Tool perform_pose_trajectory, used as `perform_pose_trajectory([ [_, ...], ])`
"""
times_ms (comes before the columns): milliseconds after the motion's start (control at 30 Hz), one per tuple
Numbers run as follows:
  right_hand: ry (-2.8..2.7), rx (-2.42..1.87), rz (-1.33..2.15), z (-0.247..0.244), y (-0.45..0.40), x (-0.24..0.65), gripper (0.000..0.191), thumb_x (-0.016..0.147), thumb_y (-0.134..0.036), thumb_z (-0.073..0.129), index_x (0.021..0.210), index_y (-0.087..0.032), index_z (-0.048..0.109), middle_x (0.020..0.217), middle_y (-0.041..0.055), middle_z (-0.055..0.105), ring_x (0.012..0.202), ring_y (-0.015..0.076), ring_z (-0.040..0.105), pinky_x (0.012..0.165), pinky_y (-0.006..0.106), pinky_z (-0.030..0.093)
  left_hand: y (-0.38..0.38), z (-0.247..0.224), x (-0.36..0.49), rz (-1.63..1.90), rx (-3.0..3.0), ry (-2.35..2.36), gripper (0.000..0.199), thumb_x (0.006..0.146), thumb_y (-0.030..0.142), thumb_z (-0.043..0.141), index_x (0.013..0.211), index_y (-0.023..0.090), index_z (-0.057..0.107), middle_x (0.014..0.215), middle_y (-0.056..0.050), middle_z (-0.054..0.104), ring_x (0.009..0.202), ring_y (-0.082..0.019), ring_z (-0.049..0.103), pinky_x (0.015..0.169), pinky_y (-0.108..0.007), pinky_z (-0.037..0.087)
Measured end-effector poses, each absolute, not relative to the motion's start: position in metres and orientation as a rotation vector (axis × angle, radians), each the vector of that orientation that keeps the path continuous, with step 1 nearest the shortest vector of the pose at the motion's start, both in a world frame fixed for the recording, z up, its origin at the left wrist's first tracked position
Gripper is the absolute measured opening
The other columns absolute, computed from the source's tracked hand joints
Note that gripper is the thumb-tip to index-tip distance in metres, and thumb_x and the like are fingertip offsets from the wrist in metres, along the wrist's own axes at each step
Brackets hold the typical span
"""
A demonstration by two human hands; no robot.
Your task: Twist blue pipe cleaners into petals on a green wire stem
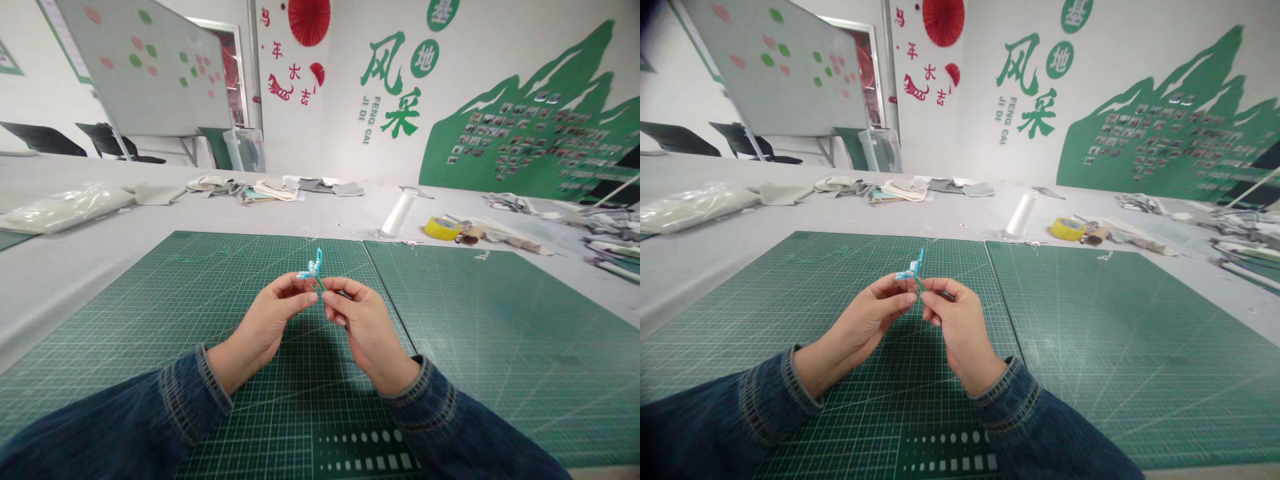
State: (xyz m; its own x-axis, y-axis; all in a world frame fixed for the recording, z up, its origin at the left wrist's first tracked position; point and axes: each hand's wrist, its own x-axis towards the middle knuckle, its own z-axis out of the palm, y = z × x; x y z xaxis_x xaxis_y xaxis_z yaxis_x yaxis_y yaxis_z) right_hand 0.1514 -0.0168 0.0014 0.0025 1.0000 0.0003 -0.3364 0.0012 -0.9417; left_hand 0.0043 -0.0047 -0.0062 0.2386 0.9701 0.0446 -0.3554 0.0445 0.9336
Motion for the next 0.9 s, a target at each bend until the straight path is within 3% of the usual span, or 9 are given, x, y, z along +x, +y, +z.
perform_pose_trajectory([
  [267, -0.895, -0.906, 1.519, 0.0025, -0.0173, 0.1521, 0.019, 0.065, -0.019, 0.077, 0.082, -0.013, 0.071, 0.061, -0.0012, 0.059, 0.051, 0.0056, 0.047, 0.046, 0.018, 0.03, -0.0022, -0.0074, 0.0043, 1.175, 1.027, 0.706, 0.018, 0.076, 0.017, 0.074, 0.095, 0.019, 0.073, 0.091, -0.001, 0.069, 0.086, -0.013, 0.061, 0.084, -0.027, 0.046],
  [500, -0.936, -0.91, 1.526, 0.001, -0.0184, 0.1519, 0.017, 0.067, -0.02, 0.077, 0.083, -0.013, 0.072, 0.055, -0.0024, 0.056, 0.049, 0.0055, 0.046, 0.046, 0.017, 0.029, -0.0009, -0.0078, 0.003, 1.165, 0.927, 0.689, 0.011, 0.075, 0.018, 0.077, 0.085, 0.018, 0.075, 0.085, 0.001, 0.07, 0.081, -0.01, 0.061, 0.079, -0.022, 0.048],
  [767, -0.913, -0.86, 1.571, 0.0025, -0.0172, 0.1538, 0.016, 0.067, -0.023, 0.079, 0.077, -0.013, 0.073, 0.055, -0.0019, 0.057, 0.048, 0.0055, 0.046, 0.045, 0.018, 0.027, -0.0006, -0.0062, 0.0036, 1.143, 1.011, 0.651, 0.008, 0.078, 0.019, 0.074, 0.086, 0.018, 0.074, 0.085, 0.001, 0.069, 0.081, -0.01, 0.061, 0.08, -0.024, 0.048],
  [900, -0.934, -0.849, 1.568, 0.005, -0.0171, 0.1552, 0.013, 0.068, -0.023, 0.077, 0.074, -0.013, 0.071, 0.055, -0.0018, 0.057, 0.048, 0.0062, 0.047, 0.044, 0.019, 0.026, -0.0004, -0.005, 0.0015, 1.059, 1.011, 0.649, 0.023, 0.078, 0.019, 0.073, 0.101, 0.02, 0.071, 0.088, 0.0, 0.068, 0.08, -0.012, 0.061, 0.082, -0.028, 0.047],
])
